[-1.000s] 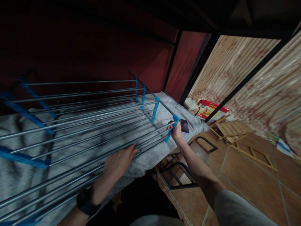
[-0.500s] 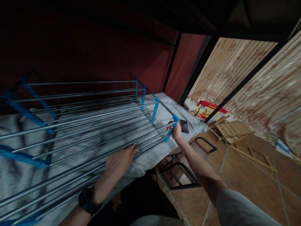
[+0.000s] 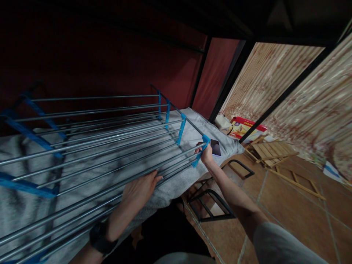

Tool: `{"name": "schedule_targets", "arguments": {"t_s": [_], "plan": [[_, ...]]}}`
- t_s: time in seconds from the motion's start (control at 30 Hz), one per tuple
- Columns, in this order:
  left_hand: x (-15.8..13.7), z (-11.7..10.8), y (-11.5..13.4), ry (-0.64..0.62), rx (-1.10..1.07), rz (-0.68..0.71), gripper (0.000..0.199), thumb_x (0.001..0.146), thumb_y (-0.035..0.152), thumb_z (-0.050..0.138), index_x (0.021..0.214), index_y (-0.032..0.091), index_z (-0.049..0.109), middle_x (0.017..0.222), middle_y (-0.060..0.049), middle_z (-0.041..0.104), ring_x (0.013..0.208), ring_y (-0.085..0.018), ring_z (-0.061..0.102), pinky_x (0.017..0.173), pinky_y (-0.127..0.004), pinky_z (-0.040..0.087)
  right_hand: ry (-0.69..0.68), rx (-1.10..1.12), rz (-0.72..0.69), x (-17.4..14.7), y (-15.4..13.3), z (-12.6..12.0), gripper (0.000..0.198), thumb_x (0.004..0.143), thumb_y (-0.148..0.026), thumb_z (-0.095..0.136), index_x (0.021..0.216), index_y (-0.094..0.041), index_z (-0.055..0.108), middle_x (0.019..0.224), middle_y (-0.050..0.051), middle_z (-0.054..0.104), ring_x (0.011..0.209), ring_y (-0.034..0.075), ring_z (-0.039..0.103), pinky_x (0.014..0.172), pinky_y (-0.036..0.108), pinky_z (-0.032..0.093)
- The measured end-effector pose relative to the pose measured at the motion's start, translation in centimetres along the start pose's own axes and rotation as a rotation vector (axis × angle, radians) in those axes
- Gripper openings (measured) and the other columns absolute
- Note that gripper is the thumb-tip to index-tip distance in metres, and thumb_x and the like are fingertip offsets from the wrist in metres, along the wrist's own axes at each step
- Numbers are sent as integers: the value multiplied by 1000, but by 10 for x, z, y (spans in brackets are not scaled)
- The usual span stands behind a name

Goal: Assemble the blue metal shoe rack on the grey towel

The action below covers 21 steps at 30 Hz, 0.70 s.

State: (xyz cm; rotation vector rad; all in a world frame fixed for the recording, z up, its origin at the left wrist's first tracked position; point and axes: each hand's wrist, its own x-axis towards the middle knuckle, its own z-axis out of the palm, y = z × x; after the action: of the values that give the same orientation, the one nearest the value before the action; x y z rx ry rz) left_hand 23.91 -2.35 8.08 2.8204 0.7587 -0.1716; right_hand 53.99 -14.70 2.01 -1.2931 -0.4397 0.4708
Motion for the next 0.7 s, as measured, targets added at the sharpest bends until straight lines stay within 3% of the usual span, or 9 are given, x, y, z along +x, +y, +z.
{"name": "schedule_targets", "arguments": {"t_s": [0.7], "plan": [[2, 0, -6, 16, -31, -7, 44, 100, 50, 28, 109, 27, 64, 100, -8, 77, 96, -28, 72, 72, -34, 49, -51, 107, 76, -7, -9, 6, 59, 79, -78, 42, 50, -27, 36, 39, 1, 38, 56, 21, 60, 54, 32, 53]]}}
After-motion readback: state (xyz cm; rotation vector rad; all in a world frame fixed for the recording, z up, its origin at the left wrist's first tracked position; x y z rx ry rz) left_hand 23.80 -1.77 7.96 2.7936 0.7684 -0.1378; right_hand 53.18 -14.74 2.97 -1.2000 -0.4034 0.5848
